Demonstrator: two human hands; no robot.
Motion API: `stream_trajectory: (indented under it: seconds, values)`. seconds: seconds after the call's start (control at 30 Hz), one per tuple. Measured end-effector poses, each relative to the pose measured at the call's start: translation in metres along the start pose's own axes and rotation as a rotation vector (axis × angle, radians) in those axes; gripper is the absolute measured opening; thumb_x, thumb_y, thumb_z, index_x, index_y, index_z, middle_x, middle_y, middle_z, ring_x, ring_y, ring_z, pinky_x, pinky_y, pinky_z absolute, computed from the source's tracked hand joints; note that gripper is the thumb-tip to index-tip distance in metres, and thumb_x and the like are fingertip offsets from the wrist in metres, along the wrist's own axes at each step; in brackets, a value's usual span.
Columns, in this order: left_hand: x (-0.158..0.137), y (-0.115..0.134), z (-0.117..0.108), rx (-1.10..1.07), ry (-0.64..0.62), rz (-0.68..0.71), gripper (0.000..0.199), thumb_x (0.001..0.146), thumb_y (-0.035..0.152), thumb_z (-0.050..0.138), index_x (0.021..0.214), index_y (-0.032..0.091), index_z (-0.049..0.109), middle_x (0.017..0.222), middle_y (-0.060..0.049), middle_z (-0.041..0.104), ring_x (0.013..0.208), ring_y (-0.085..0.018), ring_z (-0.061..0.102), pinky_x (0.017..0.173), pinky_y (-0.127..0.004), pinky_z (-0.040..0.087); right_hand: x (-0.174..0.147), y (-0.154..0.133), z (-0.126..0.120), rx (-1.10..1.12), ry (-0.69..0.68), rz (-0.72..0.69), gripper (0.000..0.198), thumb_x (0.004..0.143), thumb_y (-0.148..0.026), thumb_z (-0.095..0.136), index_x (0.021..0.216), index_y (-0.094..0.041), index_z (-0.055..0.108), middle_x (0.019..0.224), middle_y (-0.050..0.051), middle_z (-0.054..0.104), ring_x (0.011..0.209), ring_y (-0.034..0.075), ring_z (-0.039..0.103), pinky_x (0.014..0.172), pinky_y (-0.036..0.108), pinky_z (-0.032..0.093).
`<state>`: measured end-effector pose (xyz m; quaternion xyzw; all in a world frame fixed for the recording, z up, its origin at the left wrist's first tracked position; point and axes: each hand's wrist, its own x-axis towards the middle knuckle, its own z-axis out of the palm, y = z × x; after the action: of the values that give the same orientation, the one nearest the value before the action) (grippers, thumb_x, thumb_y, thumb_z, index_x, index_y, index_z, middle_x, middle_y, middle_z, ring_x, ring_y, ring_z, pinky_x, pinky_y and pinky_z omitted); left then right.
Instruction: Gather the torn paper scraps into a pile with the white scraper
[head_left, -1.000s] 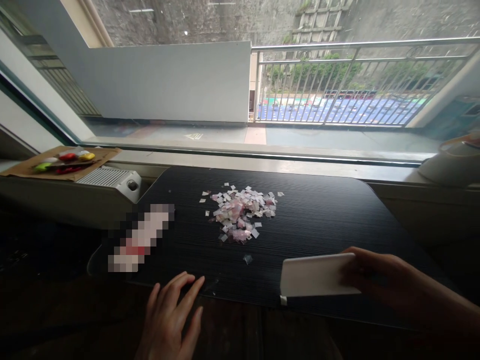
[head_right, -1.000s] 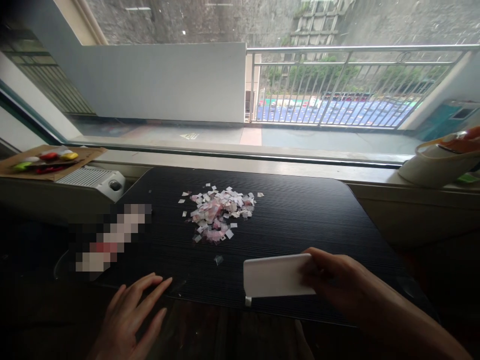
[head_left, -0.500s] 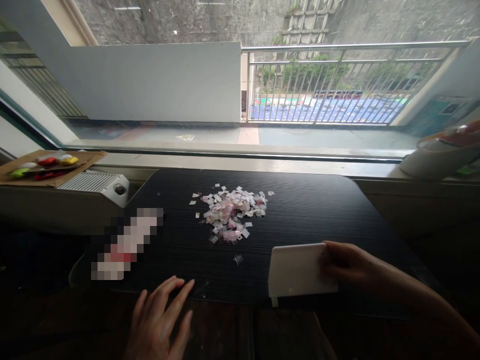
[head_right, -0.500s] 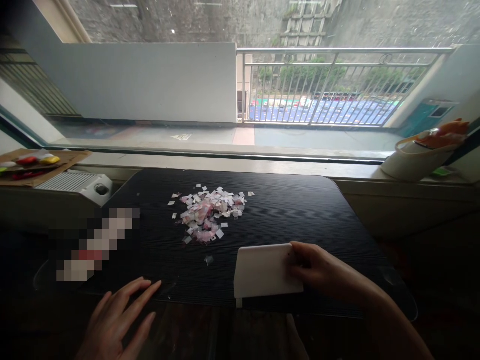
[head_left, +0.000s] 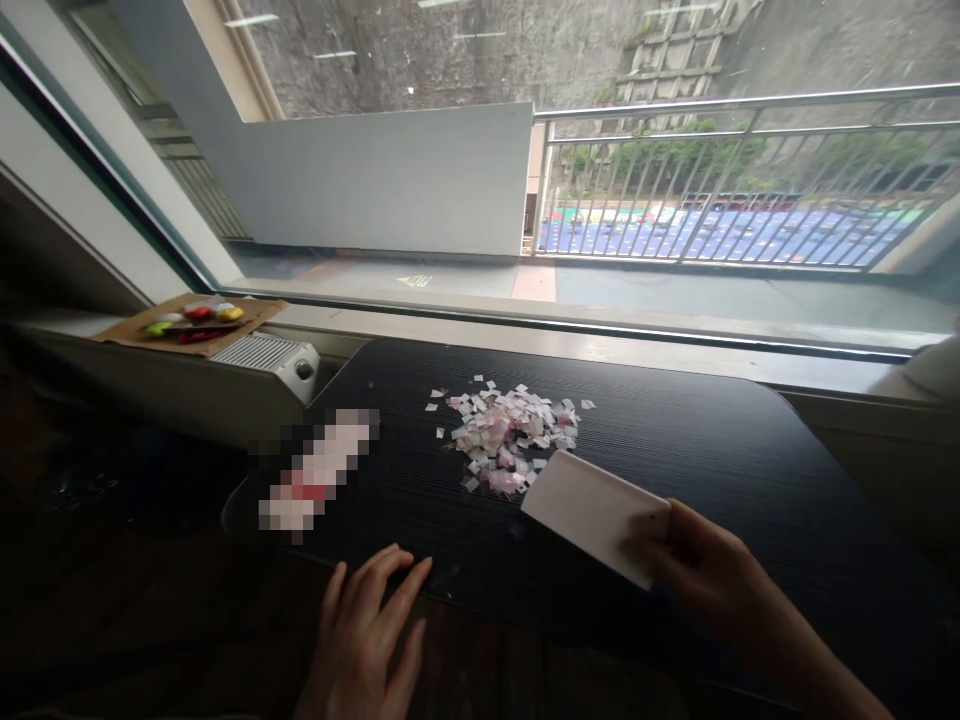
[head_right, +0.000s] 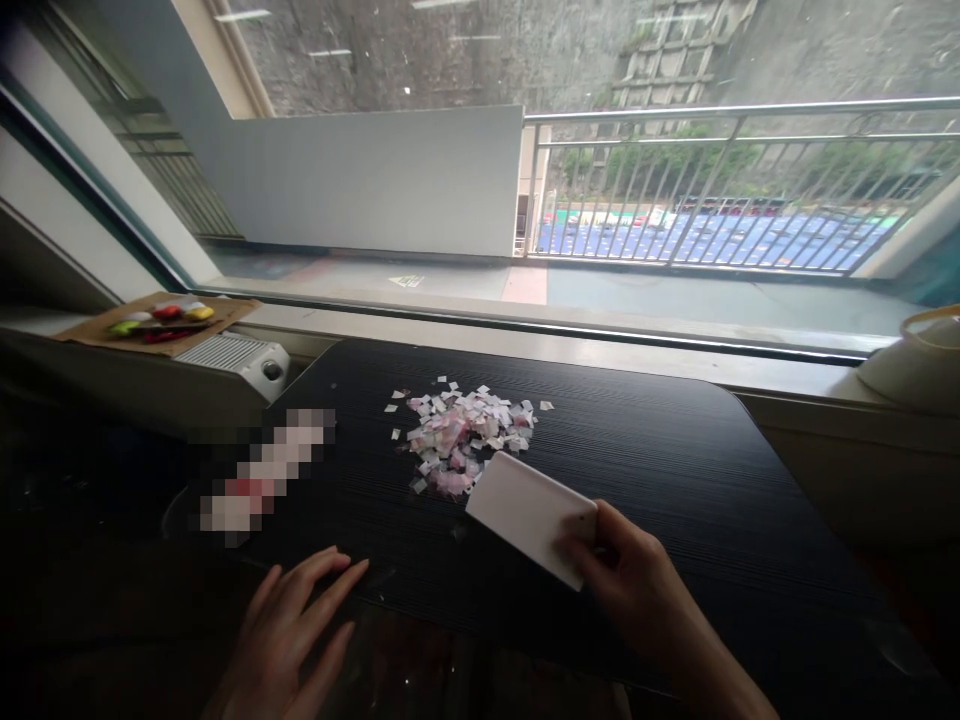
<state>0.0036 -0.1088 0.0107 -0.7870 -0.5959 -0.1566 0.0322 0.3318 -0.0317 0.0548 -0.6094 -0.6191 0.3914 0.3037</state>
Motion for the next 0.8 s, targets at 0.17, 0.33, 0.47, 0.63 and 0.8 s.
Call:
stream_trajectory:
  seconds: [0.17,0.33,0.47,0.63,0.8]
  values:
    - [0.001,0.004,0.0,-0.032,0.016,-0.012,0.048,0.082,0.018,0.047,0.129,0.03,0.048,0.121,-0.007,0.058,0.113,-0.024,0.055,0.1,-0.05,0.037,-0.006,0.001,0.01,-0.034,-0.049,-0.053,0.027,0.078,-0.046,0.056,0.078,-0.02,0.061,0.065,0.002,0.066,0.06,0.018,0.061,0.052,0.026,0.049]
    - [0.002,0.004,0.001,0.003,0.014,0.012,0.047,0.083,0.019,0.046,0.129,0.03,0.047,0.12,-0.008,0.059,0.114,-0.023,0.054,0.099,-0.05,0.039,0.008,-0.006,-0.003,-0.05,0.131,-0.029,0.03,0.075,-0.048,0.059,0.087,-0.021,0.061,0.083,0.007,0.072,0.074,0.023,0.066,0.065,0.031,0.054]
    - [0.001,0.003,0.003,0.01,0.017,0.016,0.047,0.083,0.019,0.047,0.129,0.029,0.048,0.121,-0.008,0.058,0.115,-0.024,0.053,0.1,-0.05,0.038,0.009,-0.011,0.002,-0.077,0.044,-0.053,0.025,0.077,-0.045,0.058,0.084,-0.021,0.061,0.081,0.006,0.072,0.073,0.023,0.068,0.064,0.03,0.054]
    - [0.0,0.005,0.003,0.0,0.014,0.013,0.046,0.083,0.019,0.046,0.128,0.029,0.049,0.121,-0.007,0.058,0.115,-0.023,0.053,0.102,-0.049,0.037,0.0,-0.013,0.001,-0.11,0.011,-0.057,0.027,0.076,-0.047,0.057,0.082,-0.022,0.063,0.077,0.004,0.072,0.072,0.023,0.068,0.061,0.028,0.054]
    - [0.001,0.007,0.002,-0.015,0.035,-0.016,0.044,0.083,0.018,0.046,0.126,0.028,0.051,0.121,-0.008,0.057,0.116,-0.023,0.052,0.103,-0.05,0.035,0.0,-0.015,0.003,-0.08,0.03,-0.076,0.026,0.076,-0.045,0.057,0.084,-0.022,0.065,0.08,0.005,0.074,0.072,0.022,0.068,0.061,0.027,0.055]
